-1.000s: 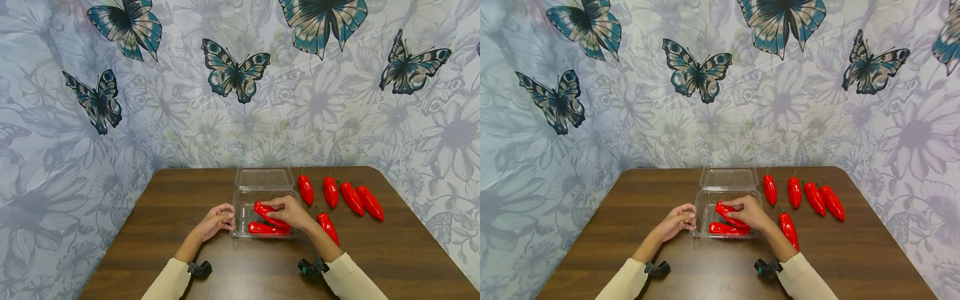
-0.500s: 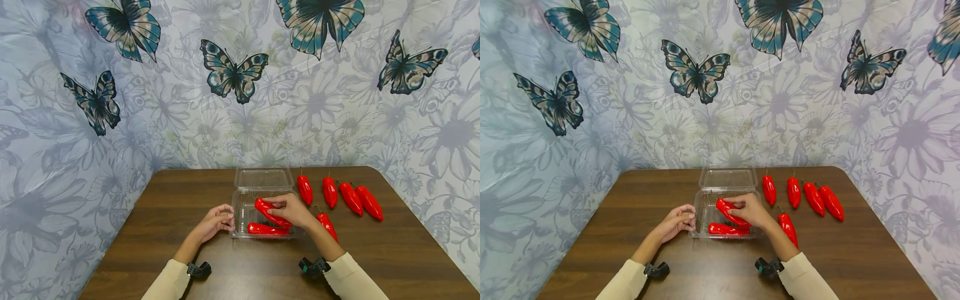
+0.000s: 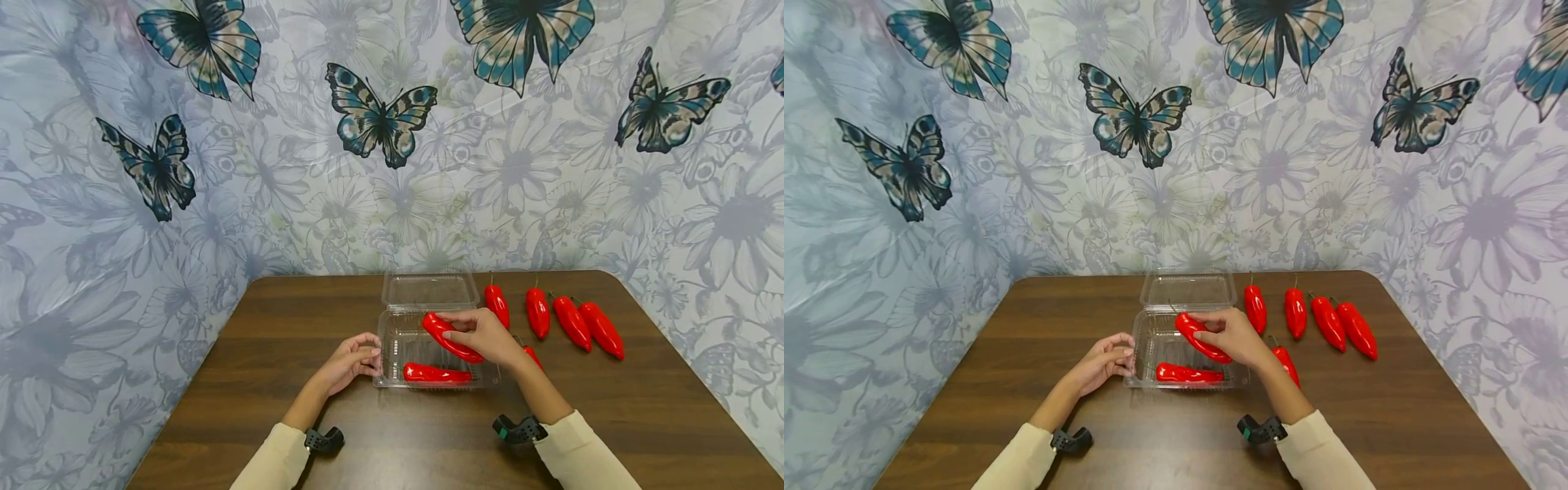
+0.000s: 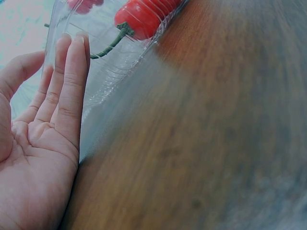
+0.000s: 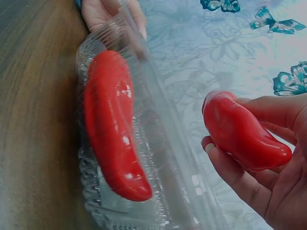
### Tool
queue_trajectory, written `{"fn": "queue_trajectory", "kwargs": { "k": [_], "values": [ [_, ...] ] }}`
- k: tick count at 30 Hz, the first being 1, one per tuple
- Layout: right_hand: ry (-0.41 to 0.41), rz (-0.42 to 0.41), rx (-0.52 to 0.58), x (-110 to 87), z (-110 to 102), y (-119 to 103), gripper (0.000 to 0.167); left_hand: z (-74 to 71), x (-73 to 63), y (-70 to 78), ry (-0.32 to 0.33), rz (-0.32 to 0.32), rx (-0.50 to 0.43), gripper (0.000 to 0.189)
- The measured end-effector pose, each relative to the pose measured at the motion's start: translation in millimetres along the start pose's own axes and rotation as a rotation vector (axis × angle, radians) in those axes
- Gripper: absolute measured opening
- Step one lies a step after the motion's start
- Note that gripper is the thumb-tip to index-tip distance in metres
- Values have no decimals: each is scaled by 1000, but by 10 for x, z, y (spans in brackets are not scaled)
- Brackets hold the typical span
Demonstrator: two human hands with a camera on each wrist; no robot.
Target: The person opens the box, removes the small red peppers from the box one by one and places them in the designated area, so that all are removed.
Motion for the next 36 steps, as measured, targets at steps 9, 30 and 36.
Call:
{"fn": "queue_trajectory", "kwargs": {
  "k": [9, 30, 36],
  "values": [
    [12, -35, -23, -19, -74, -84, 40, 5, 7, 11, -1, 3, 3, 15],
    [44, -29, -20, -86, -246, -265, 40, 6, 4, 18, -16, 12, -4, 13],
    [68, -26, -46, -108, -307, -289, 41, 7, 5, 17, -16, 16, -7, 15]
  ]
}}
Point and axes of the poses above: each hand's wrist, its own x-axis towards the middle knuckle, its own z-axis out of the palm, y = z × x, the point moved 7 cm from there along x, towards the middle knuckle, and after that the axes turned 8 degrees about x, right-handed, at the moved point
